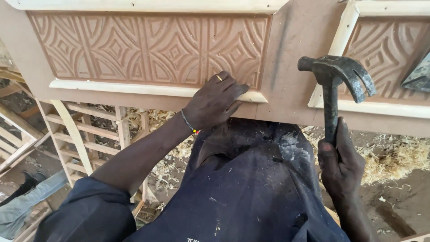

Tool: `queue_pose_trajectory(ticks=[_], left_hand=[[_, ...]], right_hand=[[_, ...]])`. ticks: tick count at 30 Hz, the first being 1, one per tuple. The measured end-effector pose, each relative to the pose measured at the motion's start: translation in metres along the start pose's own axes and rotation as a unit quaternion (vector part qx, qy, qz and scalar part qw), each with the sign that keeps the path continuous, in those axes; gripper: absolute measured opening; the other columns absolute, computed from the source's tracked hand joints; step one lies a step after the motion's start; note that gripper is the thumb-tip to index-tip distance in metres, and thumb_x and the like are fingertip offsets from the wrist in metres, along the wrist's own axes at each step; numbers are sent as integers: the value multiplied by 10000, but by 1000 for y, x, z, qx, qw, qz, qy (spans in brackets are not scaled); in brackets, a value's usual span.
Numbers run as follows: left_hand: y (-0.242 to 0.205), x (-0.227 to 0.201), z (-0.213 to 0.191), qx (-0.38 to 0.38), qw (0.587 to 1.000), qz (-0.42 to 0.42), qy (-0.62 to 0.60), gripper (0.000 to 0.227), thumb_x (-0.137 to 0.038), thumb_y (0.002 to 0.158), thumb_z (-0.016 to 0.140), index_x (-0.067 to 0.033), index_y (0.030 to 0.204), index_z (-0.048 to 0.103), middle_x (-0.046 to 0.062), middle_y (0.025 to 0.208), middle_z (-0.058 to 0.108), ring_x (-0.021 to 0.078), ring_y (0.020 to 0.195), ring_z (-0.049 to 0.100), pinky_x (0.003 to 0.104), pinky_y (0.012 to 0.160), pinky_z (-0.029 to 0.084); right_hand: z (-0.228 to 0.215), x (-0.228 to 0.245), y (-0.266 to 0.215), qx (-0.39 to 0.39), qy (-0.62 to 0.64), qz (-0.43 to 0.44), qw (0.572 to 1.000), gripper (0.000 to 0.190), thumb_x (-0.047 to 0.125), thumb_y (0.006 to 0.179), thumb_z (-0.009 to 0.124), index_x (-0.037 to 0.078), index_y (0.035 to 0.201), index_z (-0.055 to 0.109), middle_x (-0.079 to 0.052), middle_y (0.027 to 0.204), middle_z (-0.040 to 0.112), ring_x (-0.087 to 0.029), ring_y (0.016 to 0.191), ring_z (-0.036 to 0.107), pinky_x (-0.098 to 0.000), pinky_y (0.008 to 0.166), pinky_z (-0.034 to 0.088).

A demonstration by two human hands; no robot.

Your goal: Measuring, cutting, and nailing decorative wooden trim onto a door panel in a workshop.

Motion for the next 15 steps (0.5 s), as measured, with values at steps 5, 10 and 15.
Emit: queue_pose_trajectory(ticks=[5,10,15], left_hand=[[1,2,2,-3,1000,11,-8,419,-89,939,767,-12,1290,551,154,1029,599,350,967,537,468,850,470],[-1,-2,0,-1,1000,24,-5,367,-123,956,714,-4,1274,573,160,1018,603,375,939,525,494,866,449],[0,-1,-5,-58,997,53,-17,295,-169,915,723,-26,1146,609,159,906,581,404,947,596,483,820,518]], right_hand=[[0,0,5,12,-4,5,1000,603,247,1102,532,-6,1635,410,-97,943,655,-160,706,567,-345,659,493],[14,18,-22,-12,42,26,999,663,360,1067,480,-3,1615,393,-28,722,593,-104,483,510,-266,460,463],[63,20,-63,-56,298,96,948,572,265,1075,471,17,1582,377,-101,650,501,-120,439,447,-240,380,408]])
Point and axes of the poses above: each hand's wrist, its own y-axis towards the middle knuckle, its own z-axis out of the palm, x = y × z, the point moved 6 cm from there along y, towards the middle knuckle
